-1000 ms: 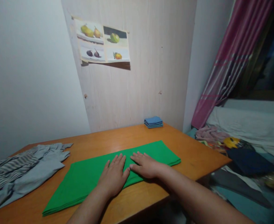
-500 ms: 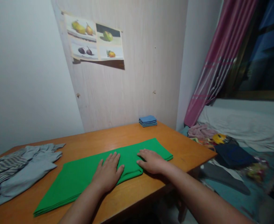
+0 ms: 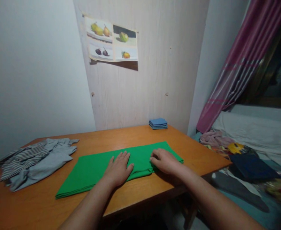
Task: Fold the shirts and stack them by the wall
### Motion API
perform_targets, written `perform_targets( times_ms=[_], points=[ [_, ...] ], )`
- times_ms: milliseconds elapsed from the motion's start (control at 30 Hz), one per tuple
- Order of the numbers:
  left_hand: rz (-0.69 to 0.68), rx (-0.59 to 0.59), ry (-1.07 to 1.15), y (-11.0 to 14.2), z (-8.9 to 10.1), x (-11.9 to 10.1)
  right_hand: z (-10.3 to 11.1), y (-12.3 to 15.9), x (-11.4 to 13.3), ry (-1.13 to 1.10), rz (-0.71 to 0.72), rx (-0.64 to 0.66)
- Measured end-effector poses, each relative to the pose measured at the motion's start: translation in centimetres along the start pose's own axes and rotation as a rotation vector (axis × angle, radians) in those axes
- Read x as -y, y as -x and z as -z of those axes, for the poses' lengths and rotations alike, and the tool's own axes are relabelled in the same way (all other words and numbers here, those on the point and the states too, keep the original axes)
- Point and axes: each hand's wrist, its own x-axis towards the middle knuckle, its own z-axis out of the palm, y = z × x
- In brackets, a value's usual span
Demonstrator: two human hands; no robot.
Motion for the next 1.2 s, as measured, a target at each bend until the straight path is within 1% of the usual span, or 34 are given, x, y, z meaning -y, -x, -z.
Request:
perform_targets(
  times_ms=[67, 167, 267, 367, 433, 533, 600, 633, 700, 800, 900, 967, 1000, 1033, 1067, 1100, 1200],
  points=[
    [-0.002, -0.006, 0.02, 0.0, 0.0, 0.1, -0.1, -0.2, 0.6, -0.009, 0.052, 0.013],
    [-0.014, 0.01, 0.071, 0.3, 0.2, 0.4, -0.2, -0.6, 1.0, 0.036, 0.029, 0.088],
    [-0.028, 0.02, 0.127, 1.0, 0.5, 0.9, -0.3, -1.1, 1.4, 0.005, 0.038, 0.085],
    [-0.032, 0.012, 0.17, 2.5, 0.9, 1.2, -0.8, -1.7, 1.9, -0.077, 0.115, 0.04],
    [-0.036, -0.004, 0.201, 3.7, 1.2, 1.4, -1.3, -2.0, 2.2, -0.087, 0.144, 0.06],
    [-0.087, -0.057, 0.275, 5.7, 2.2, 2.2, -1.7, -2.2, 2.4, -0.03, 0.121, 0.108],
    [-0.118, -0.084, 0.33, 6.7, 3.1, 3.2, -1.7, -2.5, 2.5, -0.022, 0.107, 0.09],
    [-0.11, -0.094, 0.349, 6.9, 3.6, 3.8, -1.6, -2.7, 2.6, -0.032, 0.108, 0.069],
    [-0.047, -0.13, 0.348, 6.7, 4.6, 5.1, -1.3, -3.3, 3.0, -0.064, 0.112, 0.017],
    [0.055, -0.221, 0.279, 5.3, 5.3, 6.1, -1.2, -4.9, 4.3, -0.097, 0.111, -0.051],
    [0.075, -0.257, 0.245, 3.5, 4.5, 5.5, -2.3, -6.7, 6.0, -0.11, 0.15, -0.064],
    [0.045, -0.244, 0.232, 2.9, 3.3, 4.5, -3.6, -7.5, 6.7, -0.101, 0.194, -0.035],
    [0.027, -0.227, 0.222, 2.8, 2.6, 4.1, -4.4, -7.6, 7.0, -0.073, 0.198, -0.001],
    [0.015, -0.19, 0.205, 2.8, 1.9, 3.7, -5.2, -7.7, 7.0, -0.032, 0.188, 0.056],
    [0.023, -0.129, 0.153, 3.0, 1.3, 3.4, -6.0, -7.6, 7.0, -0.002, 0.171, 0.116],
    [0.038, -0.082, 0.115, 3.1, 0.9, 3.3, -6.6, -7.5, 6.9, 0.009, 0.153, 0.152],
    [0.063, 0.009, 0.061, 3.5, 0.7, 3.3, -7.7, -7.0, 6.6, 0.017, 0.131, 0.201]
  ],
)
